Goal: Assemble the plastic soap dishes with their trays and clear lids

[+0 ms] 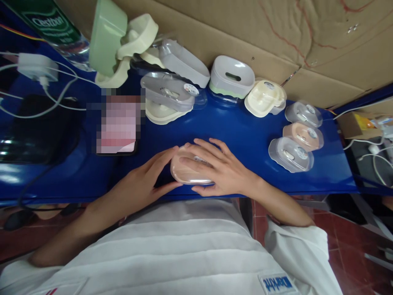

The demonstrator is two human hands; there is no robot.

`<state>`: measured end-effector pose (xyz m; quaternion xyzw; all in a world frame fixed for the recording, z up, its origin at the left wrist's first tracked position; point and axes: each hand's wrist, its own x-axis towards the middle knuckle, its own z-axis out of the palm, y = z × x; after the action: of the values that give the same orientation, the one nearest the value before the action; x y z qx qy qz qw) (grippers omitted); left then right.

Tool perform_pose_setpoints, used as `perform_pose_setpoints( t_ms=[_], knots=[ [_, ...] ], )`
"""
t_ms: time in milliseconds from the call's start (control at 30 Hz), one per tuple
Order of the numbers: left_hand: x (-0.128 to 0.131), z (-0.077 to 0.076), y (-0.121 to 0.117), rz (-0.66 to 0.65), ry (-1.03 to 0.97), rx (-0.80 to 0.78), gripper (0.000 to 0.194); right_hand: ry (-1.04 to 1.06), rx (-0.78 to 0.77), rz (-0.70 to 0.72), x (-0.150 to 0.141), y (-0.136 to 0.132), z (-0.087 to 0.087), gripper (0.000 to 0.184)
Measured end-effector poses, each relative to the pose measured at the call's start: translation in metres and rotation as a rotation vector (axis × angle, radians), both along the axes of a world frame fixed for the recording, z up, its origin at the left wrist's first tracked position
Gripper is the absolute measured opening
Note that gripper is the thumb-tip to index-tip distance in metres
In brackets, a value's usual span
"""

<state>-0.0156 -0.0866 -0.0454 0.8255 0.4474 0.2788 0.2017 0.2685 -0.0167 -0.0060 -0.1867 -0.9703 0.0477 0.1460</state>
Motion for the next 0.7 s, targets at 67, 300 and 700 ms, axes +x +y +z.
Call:
perform_pose_setpoints(
  t_ms=[67, 300, 700],
  knots=[
    [-0.0001, -0.0003, -0.0002, -0.003, -0.002, -0.006, 0.082, -0.015, 0.012, -0.001, 0.0012, -0.0001, 0.0017, 0.066],
    [-0.001, -0.0018, -0.0008, -0.003, 0.012, 0.004, 0.083, 0.062, 0.041, 0.033, 0.0025, 0.0, -0.0004, 0.066],
    [-0.0018, -0.0029, -0.0003, 0.008, 0.025, -0.026, 0.083, -0.009, -0.014, -0.006, -0.0001, -0.0035, 0.0017, 0.071]
  ],
)
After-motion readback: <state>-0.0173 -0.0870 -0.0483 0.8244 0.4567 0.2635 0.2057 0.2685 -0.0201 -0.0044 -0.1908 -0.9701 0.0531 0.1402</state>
